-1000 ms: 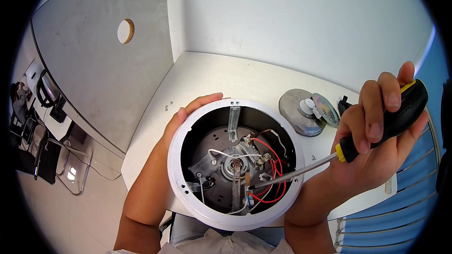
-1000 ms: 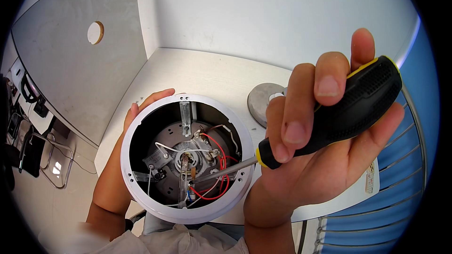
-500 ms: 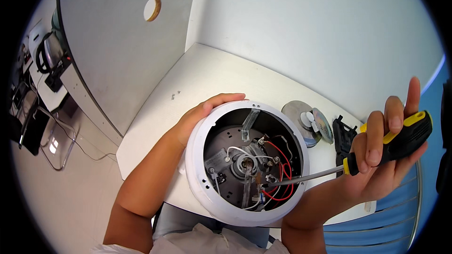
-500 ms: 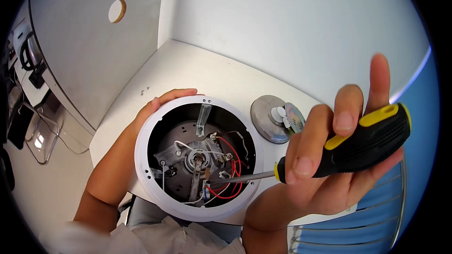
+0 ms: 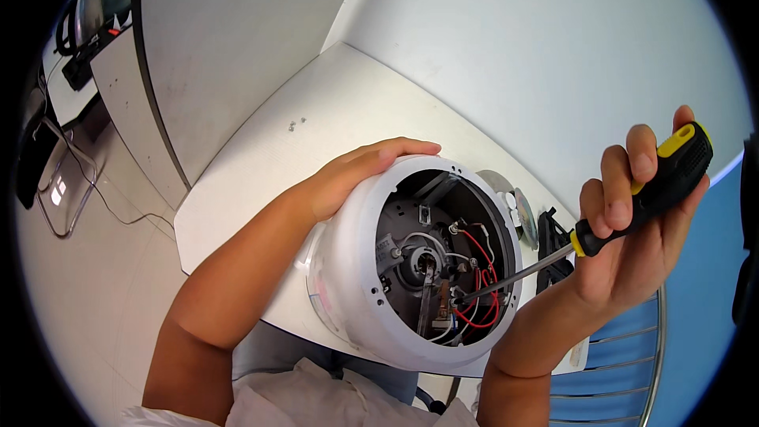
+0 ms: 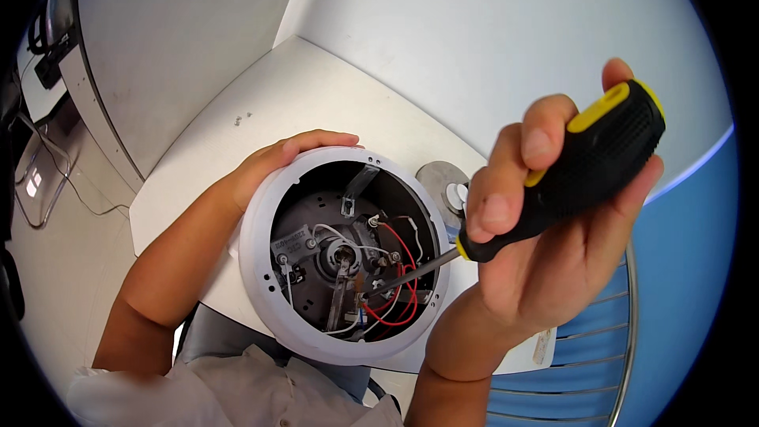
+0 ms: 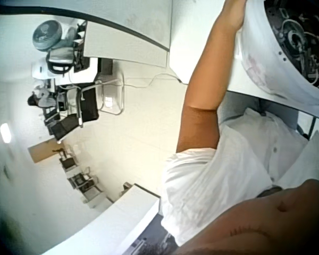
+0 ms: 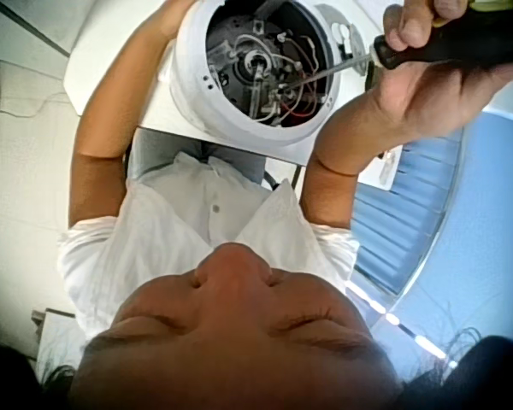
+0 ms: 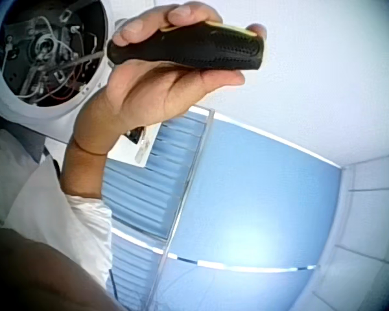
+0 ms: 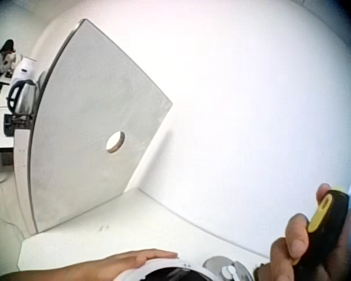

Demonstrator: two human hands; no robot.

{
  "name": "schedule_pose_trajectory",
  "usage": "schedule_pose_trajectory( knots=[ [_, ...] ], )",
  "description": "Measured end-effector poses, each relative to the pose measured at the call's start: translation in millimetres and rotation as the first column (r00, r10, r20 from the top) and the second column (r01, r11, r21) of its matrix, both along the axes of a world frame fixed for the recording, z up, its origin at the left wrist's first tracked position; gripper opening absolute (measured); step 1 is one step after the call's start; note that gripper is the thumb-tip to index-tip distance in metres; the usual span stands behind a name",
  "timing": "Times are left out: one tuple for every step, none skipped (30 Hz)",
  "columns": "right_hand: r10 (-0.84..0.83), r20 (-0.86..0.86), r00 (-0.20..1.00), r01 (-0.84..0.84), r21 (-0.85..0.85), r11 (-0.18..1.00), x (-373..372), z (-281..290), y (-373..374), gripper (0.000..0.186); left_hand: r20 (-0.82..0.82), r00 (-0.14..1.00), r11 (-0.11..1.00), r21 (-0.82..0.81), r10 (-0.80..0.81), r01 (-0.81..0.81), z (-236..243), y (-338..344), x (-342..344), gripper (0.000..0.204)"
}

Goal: The person uses a screwdriver to remove screws from the base of a white cylindrical appliance, then detaches the outer casing to expose internal wiring and components. The person continues to adjust and remove additional screws from the internal assembly.

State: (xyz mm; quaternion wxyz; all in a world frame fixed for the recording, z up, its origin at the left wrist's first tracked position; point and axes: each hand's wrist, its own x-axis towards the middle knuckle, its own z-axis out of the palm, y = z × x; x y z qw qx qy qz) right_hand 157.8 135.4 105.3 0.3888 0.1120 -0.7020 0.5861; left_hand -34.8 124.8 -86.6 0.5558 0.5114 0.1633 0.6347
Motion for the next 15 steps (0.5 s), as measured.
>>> schedule_pose_trajectory(
  knots=[
    [-0.002, 0.011, 1.0, 0.002, -0.007, 1.0, 0.7, -0.3, 0.3, 0.041, -0.012, 1.0, 1.0, -0.011, 0.0, 0.0, 0.4, -0.9, -0.8, 0.061],
    [-0.026, 0.011, 1.0, 0.026, -0.011, 1.0, 0.7, -0.6, -2.0, 0.041, -0.024, 1.0, 1.0, -0.022, -0.001, 0.001, 1.0, -2.2, -1.6, 0.067],
    [-0.059, 0.006, 0.998, 0.059, -0.011, 0.998, 2.2, 0.0, -5.4, 0.041, -0.041, 0.999, 1.0, -0.03, -0.011, 0.009, 3.1, -2.0, -1.3, 0.074],
    [-0.09, -0.014, 0.996, 0.089, -0.02, 0.996, 3.0, 0.4, -8.6, 0.04, -0.054, 0.999, 1.0, -0.023, -0.006, 0.005, 4.7, -1.3, -0.7, 0.074],
    [-0.073, -0.018, 0.997, 0.072, -0.017, 0.997, 3.9, 1.2, -10.2, 0.04, -0.067, 0.998, 1.0, -0.015, -0.002, 0.001, 5.9, -0.5, 0.1, 0.074],
    [-0.043, -0.027, 0.999, 0.043, -0.02, 0.999, 3.1, -0.2, -9.4, 0.04, -0.085, 0.996, 1.0, -0.014, 0.014, -0.016, 5.0, -1.4, -1.6, 0.074],
    [-0.014, -0.036, 0.999, 0.014, -0.024, 1.0, 1.4, -1.7, -8.4, 0.04, -0.081, 0.996, 0.999, -0.01, 0.03, -0.031, 3.5, -1.9, -2.7, 0.067],
    [-0.031, -0.075, 0.997, 0.029, -0.025, 0.999, -3.3, -4.8, -8.0, 0.04, -0.078, 0.996, 0.999, -0.005, 0.044, -0.045, 1.9, -2.3, -3.4, 0.061],
    [-0.022, -0.075, 0.997, 0.02, -0.026, 0.999, -4.4, -4.1, -7.9, 0.039, -0.075, 0.996, 0.999, 0.003, 0.05, -0.05, 2.4, -2.1, -2.8, 0.056],
    [-0.013, -0.075, 0.997, 0.011, -0.026, 1.0, -5.1, -3.5, -7.7, 0.039, -0.067, 0.997, 0.999, -0.006, 0.043, -0.043, 2.8, -2.2, -2.0, 0.055],
    [-0.004, -0.075, 0.997, 0.002, -0.027, 1.0, -5.3, -3.1, -7.7, 0.038, -0.06, 0.998, 0.999, -0.014, 0.036, -0.037, 3.3, -2.4, -1.2, 0.055],
    [0.002, -0.072, 0.997, -0.005, -0.034, 0.999, -5.2, -3.0, -7.0, 0.037, -0.053, 0.998, 0.999, -0.023, 0.032, -0.033, 3.5, -2.4, -1.3, 0.055],
    [0.009, -0.069, 0.998, -0.012, -0.041, 0.999, -4.4, -2.8, -5.8, 0.037, -0.053, 0.998, 0.999, -0.023, 0.024, -0.025, 3.6, -2.2, -1.5, 0.054],
    [0.016, -0.066, 0.998, -0.02, -0.048, 0.999, -3.2, -2.4, -4.4, 0.036, -0.053, 0.998, 1.0, -0.024, 0.016, -0.017, 3.6, -1.8, -1.8, 0.054],
    [0.036, -0.05, 0.998, -0.038, -0.045, 0.998, -0.4, -1.1, -2.4, 0.037, -0.054, 0.999, 1.0, -0.024, 0.007, -0.008, 3.9, -1.6, -2.0, 0.054]
  ],
)
